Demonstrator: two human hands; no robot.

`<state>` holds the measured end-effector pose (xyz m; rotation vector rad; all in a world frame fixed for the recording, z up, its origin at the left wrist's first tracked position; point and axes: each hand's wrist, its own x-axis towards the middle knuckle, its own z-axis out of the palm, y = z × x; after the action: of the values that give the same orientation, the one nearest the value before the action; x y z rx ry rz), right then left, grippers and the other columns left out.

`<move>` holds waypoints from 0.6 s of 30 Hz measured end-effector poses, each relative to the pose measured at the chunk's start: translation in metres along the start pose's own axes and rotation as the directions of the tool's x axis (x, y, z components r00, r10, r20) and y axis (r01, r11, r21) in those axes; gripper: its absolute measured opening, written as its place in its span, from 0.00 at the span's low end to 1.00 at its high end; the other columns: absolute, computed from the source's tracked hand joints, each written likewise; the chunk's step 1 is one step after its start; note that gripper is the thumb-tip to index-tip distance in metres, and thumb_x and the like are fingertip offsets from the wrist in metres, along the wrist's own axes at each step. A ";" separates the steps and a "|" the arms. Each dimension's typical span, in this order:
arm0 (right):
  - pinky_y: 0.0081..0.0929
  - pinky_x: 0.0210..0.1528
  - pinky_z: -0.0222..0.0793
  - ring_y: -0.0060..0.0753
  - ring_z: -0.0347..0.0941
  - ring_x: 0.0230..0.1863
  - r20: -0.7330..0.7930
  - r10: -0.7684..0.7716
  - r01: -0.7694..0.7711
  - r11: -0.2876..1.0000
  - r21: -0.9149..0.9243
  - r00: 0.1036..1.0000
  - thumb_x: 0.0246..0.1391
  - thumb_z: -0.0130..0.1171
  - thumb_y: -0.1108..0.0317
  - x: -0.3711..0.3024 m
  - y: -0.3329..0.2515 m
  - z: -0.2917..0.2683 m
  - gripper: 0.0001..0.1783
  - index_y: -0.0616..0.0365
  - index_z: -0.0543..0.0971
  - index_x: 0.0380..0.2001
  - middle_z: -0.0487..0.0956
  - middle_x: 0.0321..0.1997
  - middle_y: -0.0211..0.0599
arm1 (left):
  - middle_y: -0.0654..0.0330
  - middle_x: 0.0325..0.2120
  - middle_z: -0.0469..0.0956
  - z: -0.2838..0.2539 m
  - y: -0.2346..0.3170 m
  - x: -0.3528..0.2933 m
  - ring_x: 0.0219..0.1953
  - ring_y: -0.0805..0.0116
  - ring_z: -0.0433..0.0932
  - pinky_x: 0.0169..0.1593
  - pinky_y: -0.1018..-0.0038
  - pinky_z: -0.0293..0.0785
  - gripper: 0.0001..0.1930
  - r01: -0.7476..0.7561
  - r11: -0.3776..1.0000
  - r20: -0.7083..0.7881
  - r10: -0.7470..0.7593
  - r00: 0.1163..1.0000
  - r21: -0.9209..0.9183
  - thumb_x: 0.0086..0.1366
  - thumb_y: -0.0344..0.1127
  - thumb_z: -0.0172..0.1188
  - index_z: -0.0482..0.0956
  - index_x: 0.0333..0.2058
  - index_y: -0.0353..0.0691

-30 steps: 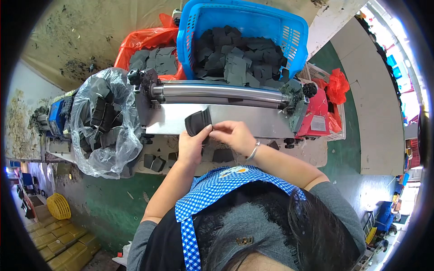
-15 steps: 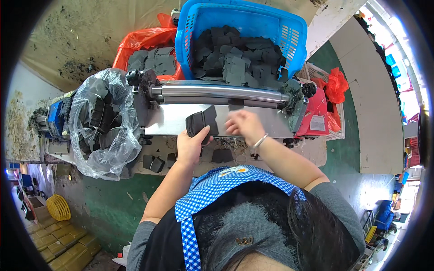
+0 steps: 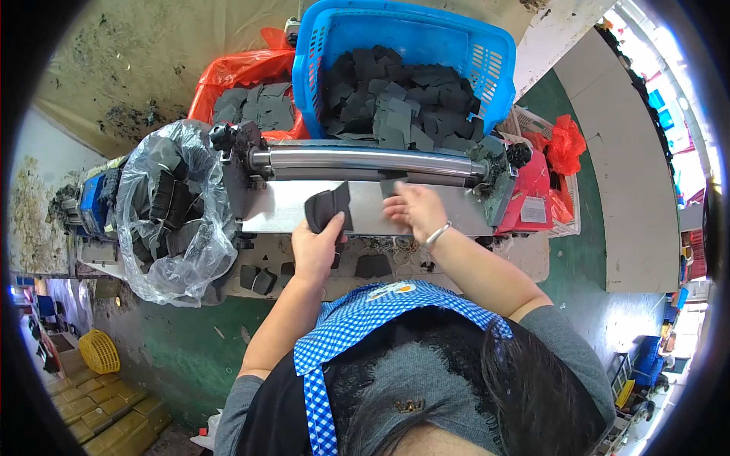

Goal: The recorder is feeding pre-cut shoe components through a roller machine, likely for skiving or applying adhesive.

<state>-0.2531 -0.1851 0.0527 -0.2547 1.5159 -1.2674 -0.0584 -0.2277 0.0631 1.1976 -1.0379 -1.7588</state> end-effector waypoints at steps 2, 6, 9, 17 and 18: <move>0.18 0.29 0.72 0.23 0.76 0.27 0.345 -0.184 0.287 0.916 -0.278 0.920 0.57 0.53 0.64 -0.023 0.011 0.019 0.11 0.62 0.76 0.35 0.79 0.29 0.35 | 0.63 0.24 0.77 0.008 -0.006 -0.001 0.20 0.77 0.73 0.24 0.81 0.69 0.05 0.016 0.998 0.070 -0.011 0.997 -0.061 0.56 0.30 0.62 0.78 0.30 0.35; 0.19 0.31 0.72 0.26 0.77 0.30 0.407 -0.175 0.313 0.901 -0.301 0.896 0.56 0.54 0.66 -0.031 0.009 0.027 0.12 0.65 0.75 0.36 0.78 0.31 0.38 | 0.60 0.26 0.77 0.004 -0.002 0.003 0.23 0.73 0.76 0.26 0.80 0.72 0.10 0.269 0.949 0.117 -0.252 0.961 -0.166 0.57 0.33 0.63 0.77 0.35 0.35; 0.21 0.25 0.73 0.29 0.78 0.27 0.049 0.117 -0.118 0.993 0.011 0.992 0.58 0.52 0.62 -0.002 0.006 0.007 0.15 0.66 0.72 0.37 0.78 0.30 0.43 | 0.60 0.27 0.77 -0.003 0.002 0.003 0.22 0.73 0.76 0.25 0.80 0.73 0.11 0.201 0.968 0.042 -0.197 0.979 -0.152 0.57 0.35 0.62 0.76 0.36 0.35; 0.15 0.21 0.67 0.20 0.73 0.22 0.377 0.190 -0.139 0.978 -0.158 0.907 0.57 0.55 0.58 -0.022 0.006 0.018 0.14 0.59 0.74 0.27 0.76 0.24 0.33 | 0.62 0.27 0.76 0.000 0.003 -0.001 0.25 0.73 0.76 0.26 0.79 0.73 0.11 0.214 0.954 0.094 -0.198 0.976 -0.210 0.60 0.36 0.58 0.73 0.39 0.38; 0.15 0.21 0.67 0.20 0.73 0.22 0.378 0.189 -0.138 0.978 -0.158 0.906 0.57 0.55 0.58 -0.016 0.007 0.016 0.14 0.59 0.74 0.27 0.76 0.24 0.33 | 0.61 0.27 0.75 0.000 0.002 -0.001 0.26 0.72 0.76 0.26 0.79 0.74 0.11 0.150 0.971 0.013 -0.151 0.988 -0.188 0.61 0.35 0.57 0.72 0.40 0.37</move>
<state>-0.2312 -0.1797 0.0587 -0.4286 1.2423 -0.9205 -0.0577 -0.2273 0.0648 1.1836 -0.7764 -1.9256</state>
